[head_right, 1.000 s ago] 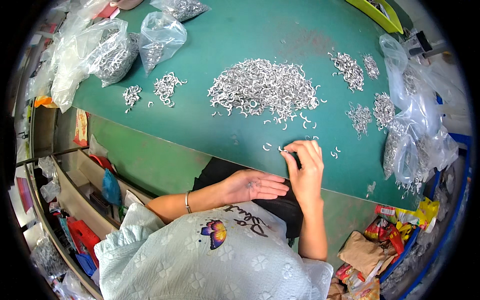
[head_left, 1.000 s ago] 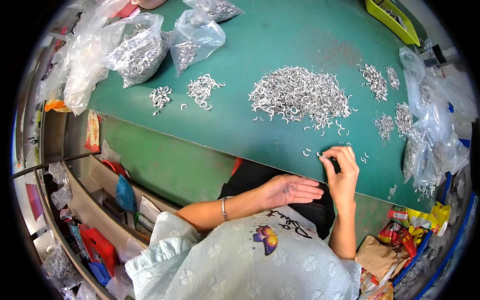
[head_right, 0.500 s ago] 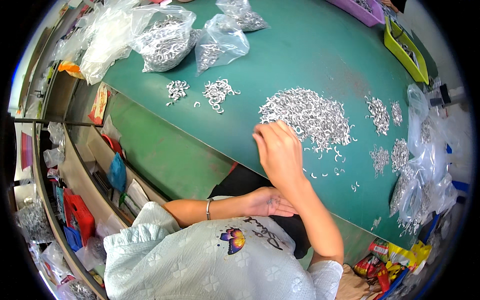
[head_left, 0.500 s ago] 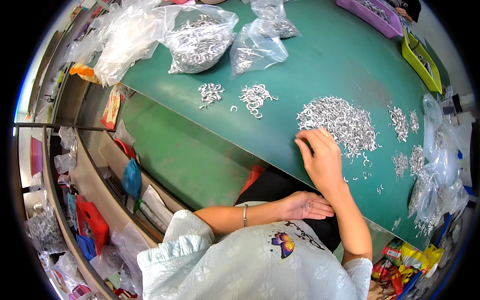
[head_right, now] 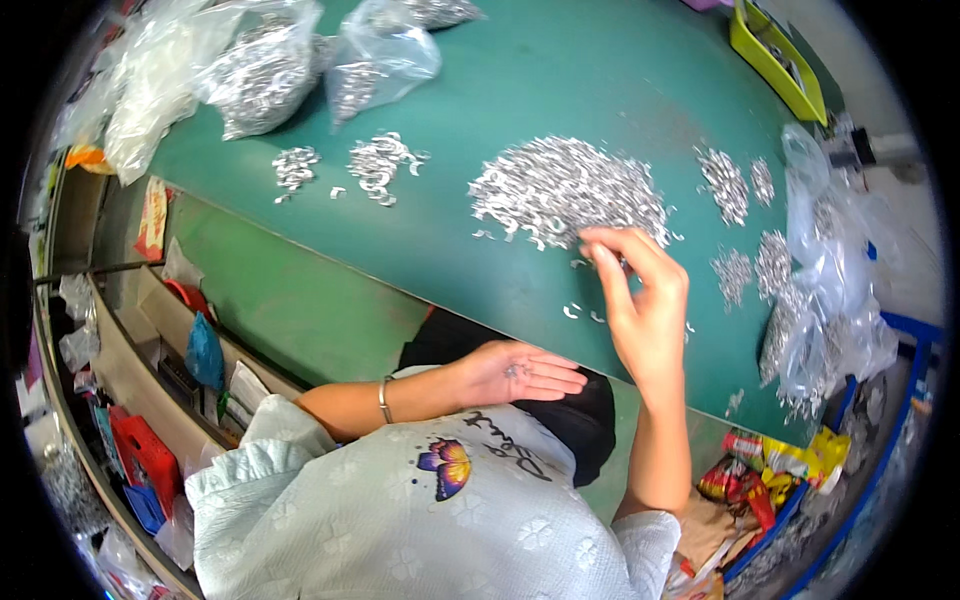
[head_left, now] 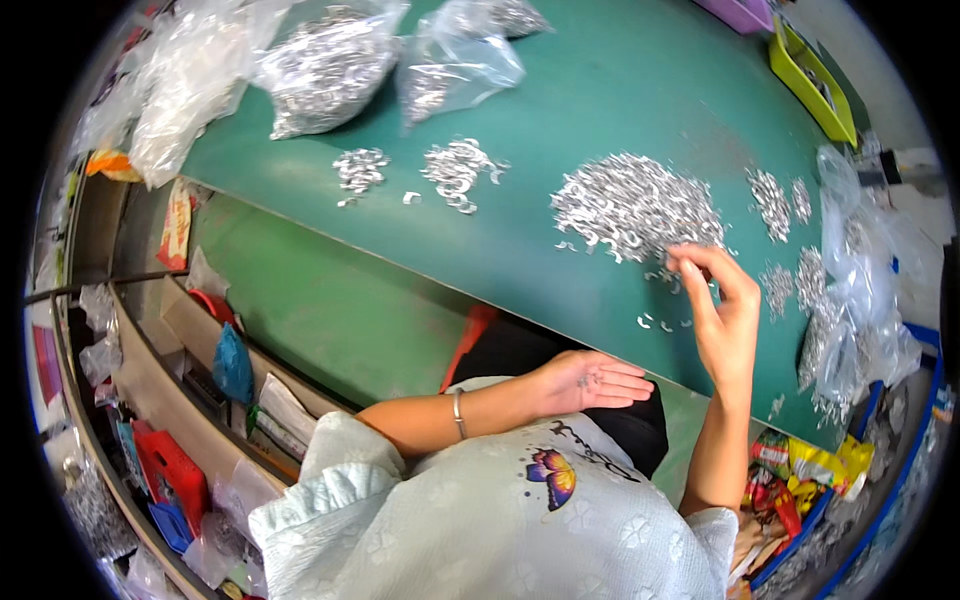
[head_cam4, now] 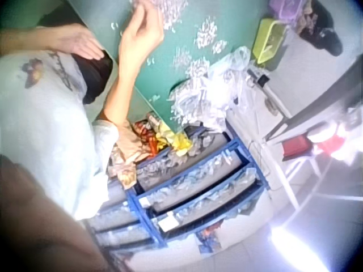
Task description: The person sorts small crescent-shaped metal components by hand on a green workbench, organizing them into piles and moving them toward plastic containers.
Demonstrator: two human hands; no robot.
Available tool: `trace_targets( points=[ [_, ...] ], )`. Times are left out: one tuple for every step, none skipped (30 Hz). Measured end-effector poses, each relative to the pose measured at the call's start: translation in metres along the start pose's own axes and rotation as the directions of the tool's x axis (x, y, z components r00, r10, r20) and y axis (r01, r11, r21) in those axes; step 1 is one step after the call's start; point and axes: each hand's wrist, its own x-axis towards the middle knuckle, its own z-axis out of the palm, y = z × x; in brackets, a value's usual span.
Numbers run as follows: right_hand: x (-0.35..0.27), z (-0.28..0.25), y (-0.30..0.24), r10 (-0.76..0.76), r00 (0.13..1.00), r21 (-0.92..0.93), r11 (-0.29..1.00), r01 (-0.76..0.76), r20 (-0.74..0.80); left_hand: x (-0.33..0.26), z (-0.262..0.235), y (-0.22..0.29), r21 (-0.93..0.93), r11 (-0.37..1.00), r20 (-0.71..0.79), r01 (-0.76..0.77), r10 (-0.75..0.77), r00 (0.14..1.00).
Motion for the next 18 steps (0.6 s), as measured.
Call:
trace_targets(
  points=[
    [-0.017,-0.014,0.004,0.120,0.992,-0.037,0.992,-0.121,-0.029,0.004,0.001,-0.001,0.005,1.000,0.020,0.012,-0.013,1.000],
    [-0.033,-0.020,0.014,0.100,0.994,-0.086,0.991,-0.103,-0.038,0.007,-0.001,-0.002,0.012,1.000,0.032,0.022,-0.023,0.999],
    [-0.048,-0.024,0.025,0.079,0.996,-0.135,0.987,-0.083,-0.041,0.010,0.000,-0.005,0.010,0.999,0.025,0.038,-0.038,0.999],
    [-0.059,-0.026,0.033,0.051,0.998,-0.176,0.983,-0.059,-0.045,0.011,0.004,-0.003,0.014,0.999,0.011,0.048,-0.049,0.999],
    [-0.067,-0.024,0.035,0.035,0.998,-0.210,0.977,-0.045,-0.049,0.013,0.007,-0.003,0.017,0.998,-0.003,0.055,-0.055,0.998],
    [-0.076,-0.021,0.041,0.012,0.999,-0.228,0.973,-0.022,-0.043,0.015,0.009,-0.004,0.011,0.997,-0.014,0.077,-0.077,0.997],
    [-0.079,-0.016,0.042,-0.003,0.999,-0.259,0.966,-0.011,-0.053,0.015,0.010,-0.004,0.006,0.995,-0.028,0.101,-0.101,0.994],
    [-0.082,-0.011,0.042,-0.020,0.998,-0.290,0.957,0.002,-0.059,0.015,0.011,-0.005,0.000,0.993,-0.042,0.122,-0.122,0.992],
    [-0.080,-0.006,0.043,-0.042,0.996,-0.331,0.943,0.016,-0.072,0.015,0.012,-0.006,0.029,0.993,-0.072,0.112,-0.110,0.991],
    [-0.078,-0.001,0.043,-0.063,0.992,-0.349,0.937,0.020,-0.111,0.017,0.013,-0.007,0.058,0.993,-0.092,0.103,-0.097,0.991],
    [-0.077,0.005,0.043,-0.106,0.988,-0.360,0.931,0.060,-0.111,0.018,0.014,-0.008,0.087,0.992,-0.111,0.092,-0.082,0.990],
    [-0.076,0.011,0.043,-0.150,0.983,-0.370,0.924,0.100,-0.110,0.018,0.016,-0.009,0.090,0.994,-0.161,0.062,-0.046,0.986],
    [-0.074,0.018,0.041,-0.191,0.977,-0.370,0.918,0.143,-0.097,0.017,0.020,-0.010,0.091,0.995,-0.207,0.029,-0.009,0.978],
    [-0.071,0.023,0.042,-0.230,0.970,-0.372,0.909,0.187,-0.074,0.018,0.024,-0.011,0.096,0.995,-0.247,0.001,0.023,0.969],
    [-0.071,0.030,0.046,-0.252,0.966,-0.384,0.899,0.209,-0.065,0.022,0.020,-0.012,0.084,0.996,-0.252,0.018,0.004,0.968],
    [-0.070,0.035,0.052,-0.280,0.958,-0.397,0.887,0.236,-0.057,0.023,0.019,-0.014,0.080,0.997,-0.245,-0.001,0.021,0.969],
    [-0.072,0.034,0.056,-0.286,0.955,-0.415,0.880,0.230,-0.077,0.024,0.019,-0.017,0.077,0.997,-0.237,-0.019,0.037,0.971],
    [-0.076,0.032,0.059,-0.292,0.951,-0.432,0.874,0.223,-0.099,0.024,0.019,-0.017,0.074,0.997,-0.230,-0.035,0.051,0.972]
  ],
)
